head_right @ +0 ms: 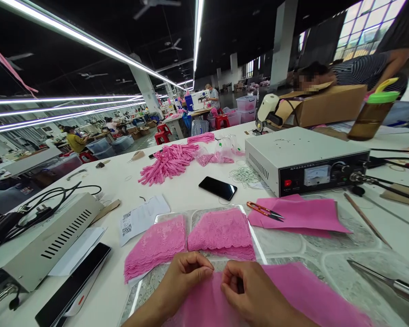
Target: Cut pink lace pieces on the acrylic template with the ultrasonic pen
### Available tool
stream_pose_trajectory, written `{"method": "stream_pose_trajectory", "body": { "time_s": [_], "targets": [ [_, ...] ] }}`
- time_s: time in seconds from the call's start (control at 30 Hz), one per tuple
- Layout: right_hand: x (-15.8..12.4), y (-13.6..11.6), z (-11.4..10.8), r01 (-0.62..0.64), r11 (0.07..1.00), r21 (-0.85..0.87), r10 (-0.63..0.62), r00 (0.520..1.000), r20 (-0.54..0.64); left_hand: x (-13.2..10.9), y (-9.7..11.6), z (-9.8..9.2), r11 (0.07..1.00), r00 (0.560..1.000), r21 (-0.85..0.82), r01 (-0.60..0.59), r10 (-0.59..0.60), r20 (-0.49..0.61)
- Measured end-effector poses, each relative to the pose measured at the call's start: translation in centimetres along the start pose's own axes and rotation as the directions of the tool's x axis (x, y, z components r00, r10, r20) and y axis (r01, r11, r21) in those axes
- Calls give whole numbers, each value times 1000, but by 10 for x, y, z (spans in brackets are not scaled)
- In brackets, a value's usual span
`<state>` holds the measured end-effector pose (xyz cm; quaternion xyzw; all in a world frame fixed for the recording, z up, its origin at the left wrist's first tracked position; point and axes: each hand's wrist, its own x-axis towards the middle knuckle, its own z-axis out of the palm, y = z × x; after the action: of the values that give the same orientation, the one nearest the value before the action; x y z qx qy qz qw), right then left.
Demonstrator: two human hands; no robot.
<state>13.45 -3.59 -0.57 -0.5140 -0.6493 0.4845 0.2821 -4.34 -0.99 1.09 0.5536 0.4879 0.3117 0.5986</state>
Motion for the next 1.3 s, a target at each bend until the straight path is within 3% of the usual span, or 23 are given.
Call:
{"method": "stream_pose_trajectory", "body": {
  "time_s": [0.3,0.47,0.53,0.6,0.67,0.77,0.8,0.83,0.9,1.0,1.3],
  "targets": [
    [18,-17,-12,197,965,-172,-214,973,-85,-3,16,-18,985,978,88,-147,158,-133],
    [37,-42,-11,373,876,-307,-430,892,-142,-13,31,-39,941,902,188,-283,328,-283],
    [41,-52,-8,461,816,-350,-532,835,-140,-26,37,-45,878,813,282,-387,469,-346],
    [41,-55,-5,543,750,-378,-620,776,-115,-42,35,-47,684,628,500,-531,714,-310],
    [34,-48,-2,603,700,-384,-672,738,-66,-56,23,-41,362,412,717,-595,904,-115],
    [15,-20,1,652,664,-365,-695,719,19,-68,-13,-22,76,284,818,-571,953,110],
    [8,-9,1,664,655,-361,-699,714,46,-70,-26,-14,9,230,842,-539,963,137],
    [1,2,1,678,641,-358,-704,706,77,-70,-37,-7,-49,206,852,-522,961,182],
    [-10,19,1,693,626,-357,-713,695,98,-70,-52,5,-116,211,855,-505,944,252],
    [-17,30,1,675,666,-318,-692,718,77,-68,-59,13,-143,237,842,-521,923,303],
    [-14,25,0,615,741,-270,-637,771,9,-61,-55,18,-171,222,854,-491,923,313]
  ]
}}
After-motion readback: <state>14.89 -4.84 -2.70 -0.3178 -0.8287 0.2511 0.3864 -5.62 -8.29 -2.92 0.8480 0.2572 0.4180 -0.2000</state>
